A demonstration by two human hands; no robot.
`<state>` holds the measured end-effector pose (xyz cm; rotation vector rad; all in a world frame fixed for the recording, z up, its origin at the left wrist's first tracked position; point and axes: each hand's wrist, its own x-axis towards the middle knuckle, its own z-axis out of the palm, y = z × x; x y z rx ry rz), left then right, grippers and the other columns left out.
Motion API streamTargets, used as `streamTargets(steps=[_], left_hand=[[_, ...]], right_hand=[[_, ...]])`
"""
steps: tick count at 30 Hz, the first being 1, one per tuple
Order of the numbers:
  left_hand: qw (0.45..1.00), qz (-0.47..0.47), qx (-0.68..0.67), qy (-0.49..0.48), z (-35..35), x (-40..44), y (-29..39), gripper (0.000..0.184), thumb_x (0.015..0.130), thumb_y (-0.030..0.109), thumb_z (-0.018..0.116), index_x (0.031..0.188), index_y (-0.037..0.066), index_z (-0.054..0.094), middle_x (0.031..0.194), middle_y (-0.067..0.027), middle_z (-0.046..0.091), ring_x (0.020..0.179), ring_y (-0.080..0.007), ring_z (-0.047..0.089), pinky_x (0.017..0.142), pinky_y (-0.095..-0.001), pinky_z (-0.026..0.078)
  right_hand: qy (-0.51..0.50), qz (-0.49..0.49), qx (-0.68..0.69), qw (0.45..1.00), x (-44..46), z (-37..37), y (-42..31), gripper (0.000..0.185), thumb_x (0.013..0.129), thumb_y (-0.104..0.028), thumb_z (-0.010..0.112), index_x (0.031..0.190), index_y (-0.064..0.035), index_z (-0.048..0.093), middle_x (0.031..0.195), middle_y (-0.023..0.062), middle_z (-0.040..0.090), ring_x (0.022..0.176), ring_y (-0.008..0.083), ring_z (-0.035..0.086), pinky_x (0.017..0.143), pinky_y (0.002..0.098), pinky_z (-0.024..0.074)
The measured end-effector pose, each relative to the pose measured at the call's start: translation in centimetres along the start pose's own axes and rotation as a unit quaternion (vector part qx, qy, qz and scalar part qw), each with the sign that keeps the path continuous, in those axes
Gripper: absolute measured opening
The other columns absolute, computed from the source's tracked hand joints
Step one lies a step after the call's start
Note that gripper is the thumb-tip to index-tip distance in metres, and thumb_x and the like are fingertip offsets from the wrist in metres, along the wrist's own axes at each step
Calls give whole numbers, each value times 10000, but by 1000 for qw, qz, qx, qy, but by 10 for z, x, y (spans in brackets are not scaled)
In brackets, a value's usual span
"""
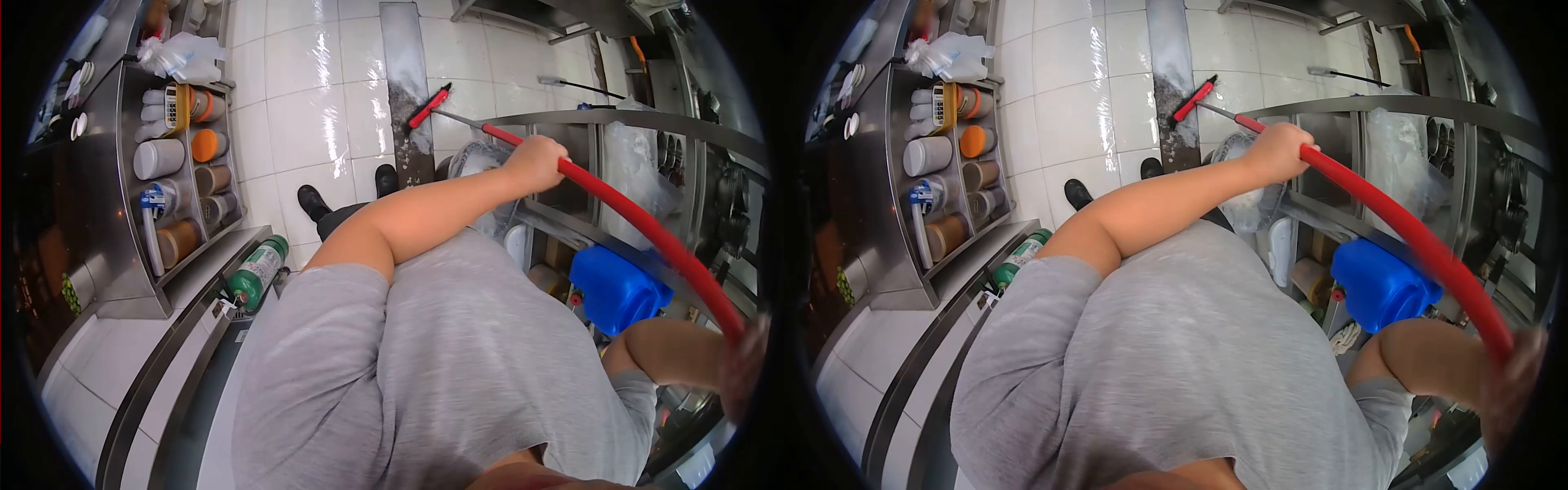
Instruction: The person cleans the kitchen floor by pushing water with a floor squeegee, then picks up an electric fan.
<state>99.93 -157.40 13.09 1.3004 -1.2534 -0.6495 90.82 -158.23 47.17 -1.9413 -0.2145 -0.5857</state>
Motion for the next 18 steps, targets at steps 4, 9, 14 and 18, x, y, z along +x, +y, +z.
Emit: streamTargets(steps=[4, 9, 14, 18], left_hand=[[999, -12, -19, 30, 11, -8, -24, 278, 795, 193, 619, 584, 28, 544, 601, -177, 540, 648, -383, 537, 612, -457, 427], [996, 56, -16, 73, 9, -1, -1, 275, 777, 182, 623, 568, 33, 524, 588, -165, 534, 623, -376, 533, 607, -462, 427], [992, 77, 1, 100, 2, 18, -10, 252, 762, 157, 622, 565, 34, 524, 588, -157, 535, 623, -365, 539, 620, -443, 447], [996, 29, 50, 61, 10, 16, -37, 253, 767, 165, 617, 569, 33, 530, 607, -153, 547, 668, -355, 553, 647, -435, 449]], right_hand=[[-7, 18, -10, 1000, -35, -40, -25, 124, 767, -243, 674, 661, -222, 615, 560, -121, 557, 451, -26, 494, 509, 129, 352], [-19, -15, -10, 1000, -45, -68, -57, 130, 754, -280, 700, 664, -232, 621, 572, -120, 561, 464, -11, 504, 501, 133, 375], [-10, -32, -23, 999, -60, -74, -48, 146, 741, -318, 726, 667, -241, 627, 584, -119, 565, 478, 5, 514, 493, 138, 398], [17, -49, -15, 999, -78, -66, -28, 179, 729, -332, 751, 646, -247, 617, 557, -128, 533, 462, -2, 486, 481, 138, 387]])
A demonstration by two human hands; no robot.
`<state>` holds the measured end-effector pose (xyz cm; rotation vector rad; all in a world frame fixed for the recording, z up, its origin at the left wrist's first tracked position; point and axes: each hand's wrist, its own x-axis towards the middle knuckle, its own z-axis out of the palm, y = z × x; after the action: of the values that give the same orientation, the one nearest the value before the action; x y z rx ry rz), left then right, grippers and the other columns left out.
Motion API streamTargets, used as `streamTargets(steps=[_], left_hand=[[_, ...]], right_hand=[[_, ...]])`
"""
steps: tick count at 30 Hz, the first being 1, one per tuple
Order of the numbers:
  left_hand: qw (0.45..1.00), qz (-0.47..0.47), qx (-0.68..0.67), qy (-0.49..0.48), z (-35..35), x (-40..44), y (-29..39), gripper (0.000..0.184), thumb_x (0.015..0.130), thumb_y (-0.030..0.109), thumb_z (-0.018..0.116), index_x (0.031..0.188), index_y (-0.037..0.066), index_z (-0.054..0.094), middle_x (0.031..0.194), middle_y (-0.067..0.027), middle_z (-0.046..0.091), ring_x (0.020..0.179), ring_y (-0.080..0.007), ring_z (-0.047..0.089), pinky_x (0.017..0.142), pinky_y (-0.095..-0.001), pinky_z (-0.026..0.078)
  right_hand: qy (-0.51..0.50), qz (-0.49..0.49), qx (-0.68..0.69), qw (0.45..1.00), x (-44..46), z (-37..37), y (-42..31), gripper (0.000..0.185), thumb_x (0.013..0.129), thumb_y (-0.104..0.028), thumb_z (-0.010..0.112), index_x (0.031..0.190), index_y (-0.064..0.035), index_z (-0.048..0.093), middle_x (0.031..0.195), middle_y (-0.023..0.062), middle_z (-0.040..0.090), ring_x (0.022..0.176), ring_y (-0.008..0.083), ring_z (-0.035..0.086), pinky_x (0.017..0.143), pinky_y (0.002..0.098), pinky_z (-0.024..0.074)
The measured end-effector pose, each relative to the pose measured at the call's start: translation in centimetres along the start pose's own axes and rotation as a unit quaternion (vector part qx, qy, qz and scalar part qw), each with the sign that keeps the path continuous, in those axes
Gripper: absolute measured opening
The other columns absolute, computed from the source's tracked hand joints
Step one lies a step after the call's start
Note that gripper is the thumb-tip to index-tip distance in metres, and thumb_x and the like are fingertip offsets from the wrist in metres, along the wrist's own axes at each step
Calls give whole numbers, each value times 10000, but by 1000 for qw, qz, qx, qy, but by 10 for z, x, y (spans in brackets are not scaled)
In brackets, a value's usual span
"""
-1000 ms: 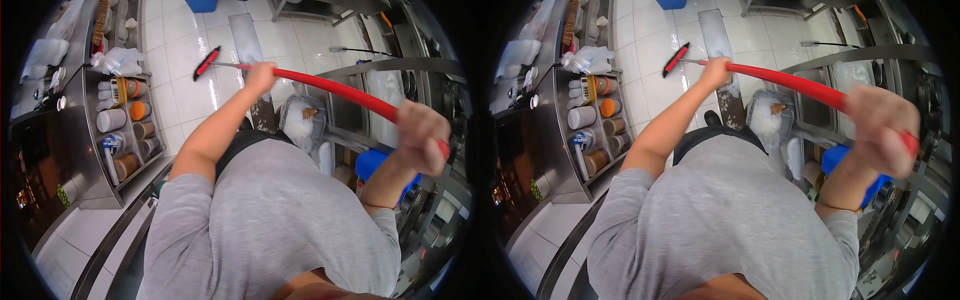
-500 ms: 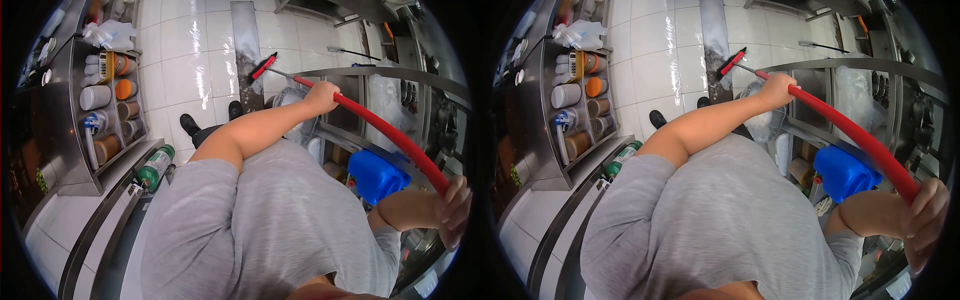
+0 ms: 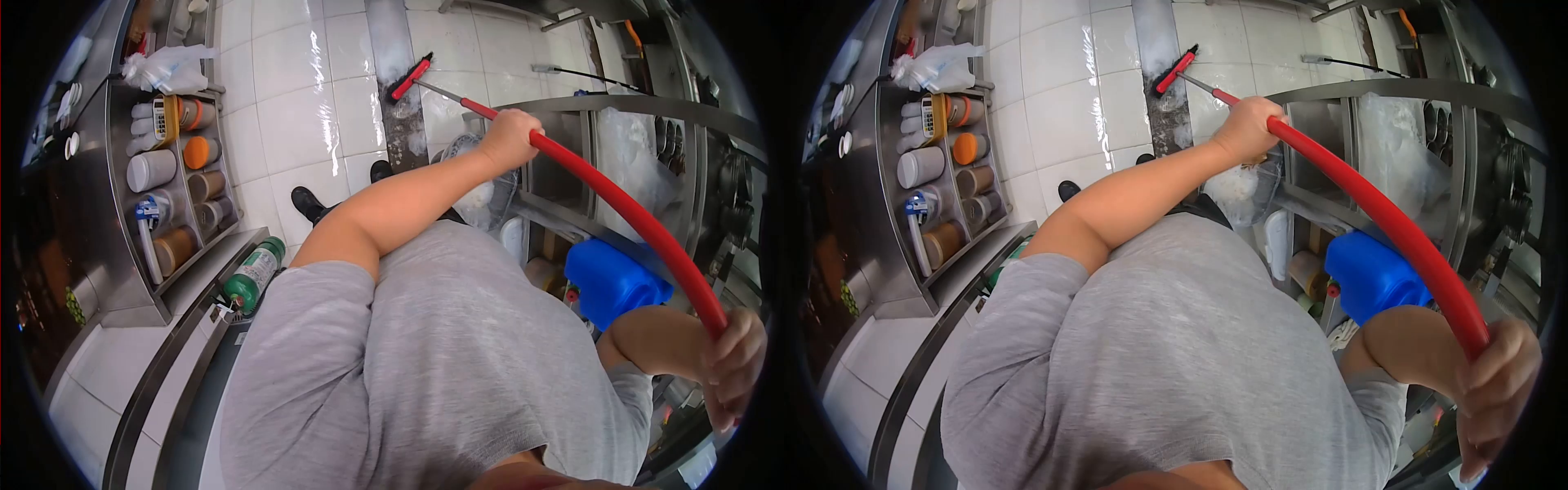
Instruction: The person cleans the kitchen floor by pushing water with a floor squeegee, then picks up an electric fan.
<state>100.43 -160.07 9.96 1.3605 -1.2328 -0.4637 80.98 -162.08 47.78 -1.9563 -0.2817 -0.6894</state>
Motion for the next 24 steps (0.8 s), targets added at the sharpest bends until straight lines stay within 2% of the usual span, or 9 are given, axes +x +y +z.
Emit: streamTargets(steps=[3, 5, 10, 17, 19, 24], left_hand=[[999, -16, -45, -13, 16, -18, 15, 267, 766, 168, 618, 559, 35, 514, 602, -160, 541, 667, -362, 547, 639, -439, 441], [996, -35, -57, -61, 19, -28, 24, 289, 766, 181, 621, 550, 34, 495, 600, -169, 530, 656, -372, 536, 618, -447, 427], [989, -55, -74, -117, 23, -40, 39, 277, 746, 183, 642, 560, 39, 495, 604, -166, 530, 640, -374, 532, 601, -446, 421], [962, -94, -118, -230, 16, -22, 28, 218, 661, 178, 734, 635, 49, 560, 644, -147, 570, 650, -330, 576, 582, -391, 437], [963, -77, -97, -238, 18, -20, 22, 187, 655, 186, 746, 691, 68, 606, 669, -131, 591, 657, -309, 589, 592, -376, 446], [954, -100, -100, -263, 16, -19, 16, 166, 679, 195, 735, 745, 89, 627, 675, -114, 597, 651, -291, 584, 596, -361, 446]], right_hand=[[-24, 8, 52, 998, -1, -6, -2, 201, 728, -305, 755, 625, -231, 599, 532, -118, 516, 448, -1, 476, 475, 141, 379], [-50, 36, 87, 994, 11, -5, -3, 216, 731, -260, 749, 612, -197, 580, 520, -89, 515, 444, 14, 482, 472, 152, 383], [-79, 140, 146, 976, 55, 24, 3, 226, 791, -82, 644, 637, -62, 480, 510, 15, 493, 389, 124, 446, 424, 268, 392], [-24, 29, 195, 980, 53, 22, 30, 295, 764, -112, 708, 618, -89, 452, 505, -16, 469, 413, 104, 451, 417, 244, 369], [-14, 9, 213, 977, 53, 21, 35, 303, 764, -124, 715, 623, -93, 448, 504, -25, 467, 410, 100, 448, 406, 235, 353], [-110, -11, 284, 952, 60, 22, 48, 290, 788, -133, 693, 650, -116, 438, 496, -43, 453, 412, 91, 453, 399, 217, 339]])
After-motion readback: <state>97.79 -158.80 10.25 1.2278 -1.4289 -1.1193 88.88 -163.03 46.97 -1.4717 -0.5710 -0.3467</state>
